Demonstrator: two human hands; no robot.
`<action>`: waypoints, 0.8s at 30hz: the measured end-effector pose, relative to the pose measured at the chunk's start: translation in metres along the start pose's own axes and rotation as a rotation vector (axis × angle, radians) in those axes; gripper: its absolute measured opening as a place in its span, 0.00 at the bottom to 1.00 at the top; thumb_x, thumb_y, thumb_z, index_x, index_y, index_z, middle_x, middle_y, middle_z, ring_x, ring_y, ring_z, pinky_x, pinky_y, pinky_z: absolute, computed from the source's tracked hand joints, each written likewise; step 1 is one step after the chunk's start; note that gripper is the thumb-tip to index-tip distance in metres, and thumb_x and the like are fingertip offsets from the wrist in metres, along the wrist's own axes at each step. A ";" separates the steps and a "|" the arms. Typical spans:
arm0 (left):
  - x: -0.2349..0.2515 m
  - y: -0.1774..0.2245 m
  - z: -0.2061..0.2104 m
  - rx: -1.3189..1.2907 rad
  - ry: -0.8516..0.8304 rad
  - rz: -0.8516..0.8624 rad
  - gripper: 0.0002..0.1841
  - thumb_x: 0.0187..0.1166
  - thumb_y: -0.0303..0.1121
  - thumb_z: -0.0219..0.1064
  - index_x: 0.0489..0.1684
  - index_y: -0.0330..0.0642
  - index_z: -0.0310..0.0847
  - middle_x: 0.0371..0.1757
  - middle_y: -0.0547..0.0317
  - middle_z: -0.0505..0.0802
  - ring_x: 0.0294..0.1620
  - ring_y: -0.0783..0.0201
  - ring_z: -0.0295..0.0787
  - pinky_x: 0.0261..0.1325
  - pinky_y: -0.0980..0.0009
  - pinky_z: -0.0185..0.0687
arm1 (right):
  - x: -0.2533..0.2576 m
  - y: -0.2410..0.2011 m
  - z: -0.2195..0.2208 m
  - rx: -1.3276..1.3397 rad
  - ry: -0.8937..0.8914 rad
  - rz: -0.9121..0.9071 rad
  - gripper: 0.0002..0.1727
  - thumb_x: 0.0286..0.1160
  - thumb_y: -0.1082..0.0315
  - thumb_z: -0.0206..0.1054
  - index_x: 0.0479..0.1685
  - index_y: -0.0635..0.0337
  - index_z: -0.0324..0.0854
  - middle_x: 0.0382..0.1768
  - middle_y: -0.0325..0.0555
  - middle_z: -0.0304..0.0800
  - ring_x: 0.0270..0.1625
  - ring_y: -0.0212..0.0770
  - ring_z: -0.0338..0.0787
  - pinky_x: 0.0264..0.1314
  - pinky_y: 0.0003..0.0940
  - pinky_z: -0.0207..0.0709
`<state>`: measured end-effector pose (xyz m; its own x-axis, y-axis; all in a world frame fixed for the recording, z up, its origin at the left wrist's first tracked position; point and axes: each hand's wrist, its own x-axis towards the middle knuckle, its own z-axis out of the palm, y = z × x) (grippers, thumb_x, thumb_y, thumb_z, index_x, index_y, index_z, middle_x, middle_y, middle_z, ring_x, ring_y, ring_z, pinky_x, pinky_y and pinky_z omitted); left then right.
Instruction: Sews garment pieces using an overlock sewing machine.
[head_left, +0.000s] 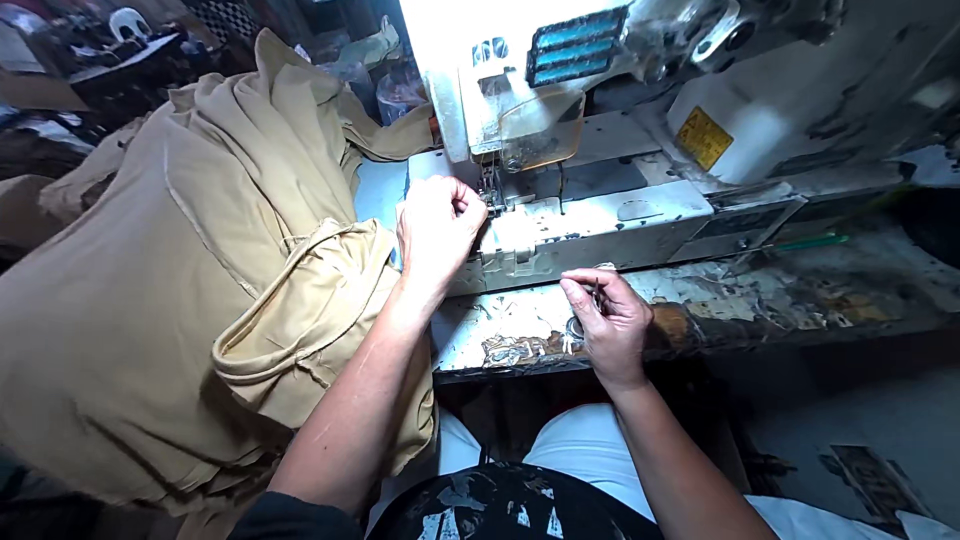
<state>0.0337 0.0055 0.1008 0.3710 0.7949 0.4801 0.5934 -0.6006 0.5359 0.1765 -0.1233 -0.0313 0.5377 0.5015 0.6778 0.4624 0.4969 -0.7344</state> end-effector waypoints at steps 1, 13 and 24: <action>0.000 -0.001 0.000 -0.003 0.005 0.010 0.09 0.76 0.36 0.66 0.31 0.43 0.88 0.35 0.57 0.85 0.45 0.58 0.81 0.51 0.54 0.68 | 0.000 0.000 0.000 -0.002 -0.002 0.001 0.07 0.75 0.71 0.71 0.44 0.66 0.89 0.38 0.35 0.90 0.37 0.15 0.83 0.44 0.10 0.77; 0.006 0.003 0.007 0.010 -0.003 -0.003 0.10 0.77 0.38 0.67 0.33 0.43 0.91 0.36 0.56 0.90 0.46 0.57 0.86 0.51 0.51 0.73 | 0.000 -0.001 0.000 0.008 0.003 -0.002 0.07 0.74 0.73 0.71 0.45 0.65 0.89 0.39 0.34 0.90 0.37 0.14 0.82 0.42 0.08 0.76; -0.001 -0.005 0.000 -0.064 0.044 0.025 0.07 0.76 0.33 0.67 0.30 0.42 0.87 0.32 0.62 0.85 0.36 0.68 0.81 0.43 0.66 0.73 | 0.000 -0.001 -0.001 0.011 0.003 -0.018 0.07 0.75 0.73 0.70 0.45 0.67 0.89 0.40 0.35 0.90 0.38 0.15 0.83 0.43 0.09 0.76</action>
<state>0.0298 0.0077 0.0974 0.3525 0.7757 0.5235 0.5369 -0.6258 0.5658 0.1770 -0.1245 -0.0307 0.5317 0.4903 0.6906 0.4642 0.5133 -0.7218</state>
